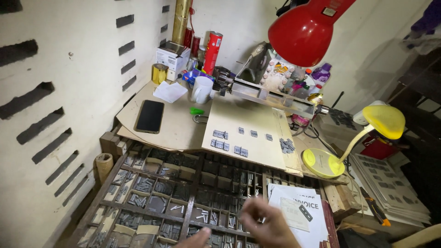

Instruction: Selecting specific metal type characters from a compartmentalized drawer and arranging them on a surface while referring to a document.

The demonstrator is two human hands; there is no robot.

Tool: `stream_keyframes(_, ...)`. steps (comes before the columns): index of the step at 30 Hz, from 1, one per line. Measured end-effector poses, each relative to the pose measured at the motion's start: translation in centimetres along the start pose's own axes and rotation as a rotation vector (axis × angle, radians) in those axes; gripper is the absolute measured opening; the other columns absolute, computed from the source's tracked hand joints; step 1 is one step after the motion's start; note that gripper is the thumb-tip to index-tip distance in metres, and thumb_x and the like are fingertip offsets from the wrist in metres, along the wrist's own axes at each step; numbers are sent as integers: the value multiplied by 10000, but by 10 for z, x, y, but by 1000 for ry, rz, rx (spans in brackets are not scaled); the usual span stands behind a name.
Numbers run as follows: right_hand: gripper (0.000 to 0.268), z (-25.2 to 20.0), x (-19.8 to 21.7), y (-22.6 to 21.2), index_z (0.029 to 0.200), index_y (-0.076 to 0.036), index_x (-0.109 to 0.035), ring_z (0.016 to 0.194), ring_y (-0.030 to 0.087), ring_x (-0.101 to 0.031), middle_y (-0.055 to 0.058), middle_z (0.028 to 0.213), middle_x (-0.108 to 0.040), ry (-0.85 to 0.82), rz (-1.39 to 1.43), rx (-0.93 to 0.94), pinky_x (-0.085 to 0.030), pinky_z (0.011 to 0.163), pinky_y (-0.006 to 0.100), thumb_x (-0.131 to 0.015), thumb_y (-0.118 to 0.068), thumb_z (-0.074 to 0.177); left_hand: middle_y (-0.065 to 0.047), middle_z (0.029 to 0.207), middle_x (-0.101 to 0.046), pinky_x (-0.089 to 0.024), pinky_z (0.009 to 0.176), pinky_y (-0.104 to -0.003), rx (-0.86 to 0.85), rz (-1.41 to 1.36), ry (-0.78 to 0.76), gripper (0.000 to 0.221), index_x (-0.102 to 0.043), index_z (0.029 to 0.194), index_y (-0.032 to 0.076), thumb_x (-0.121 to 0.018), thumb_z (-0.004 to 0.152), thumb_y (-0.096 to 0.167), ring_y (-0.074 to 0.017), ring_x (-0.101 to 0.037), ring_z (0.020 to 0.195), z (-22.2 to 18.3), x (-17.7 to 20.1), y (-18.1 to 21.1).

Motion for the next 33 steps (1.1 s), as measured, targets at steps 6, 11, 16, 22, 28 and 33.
stream_keyframes(6,49,98,87,-63,944,-117,-625,747,136,-608,25,851,-640,321,-261,47,-559,693,270,-617,-130,898,109,1351,-669,-621,1072,-437,33,188,1236,650,-461,1497,408,-706,901,322,-205,-664,1217,44,-31,-159)
stream_keyframes(11,392,139,85,-67,1232,-195,-741,633,104,-612,13,1120,-748,216,-482,-284,-516,622,271,-548,-246,895,22,1331,-660,-554,891,-351,-273,269,769,783,-205,1616,295,-653,997,467,-149,-746,1024,87,-24,-229)
stream_keyframes(16,396,156,85,-58,1232,-232,-764,515,80,-489,1,1389,-694,133,-631,-323,-447,514,234,-531,-254,913,56,1157,-775,-588,697,-287,-173,315,1205,700,-460,1525,317,-728,881,269,-134,-753,777,94,-41,-219)
stream_keyframes(22,253,169,89,-57,991,-176,-831,676,83,-648,-15,1159,-803,114,-637,-316,-528,602,263,-591,-238,940,42,1312,-731,-597,923,-270,-110,292,1288,555,-605,1431,301,-687,882,296,-118,-736,1137,77,-40,-200)
stream_keyframes(28,133,168,84,-68,953,-139,-813,894,124,-724,40,1143,-799,113,-568,-413,-596,853,314,-683,-159,931,96,1266,-748,-625,774,-310,-106,404,1340,544,-642,1374,351,-736,839,332,-109,-777,965,84,-40,-204)
stream_keyframes(33,140,171,84,-64,816,-142,-771,987,118,-730,41,1051,-818,113,-498,-431,-599,929,332,-691,-109,926,120,1260,-746,-605,867,-324,-2,385,1265,506,-654,1366,363,-688,861,356,-117,-752,1047,84,-42,-202)
Point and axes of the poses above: each hand's wrist, its own z-axis towards the middle knuckle, its own x-axis out of the back of the hand, y = z × x, the point moved 4 cm from there along z, towards the middle knuckle
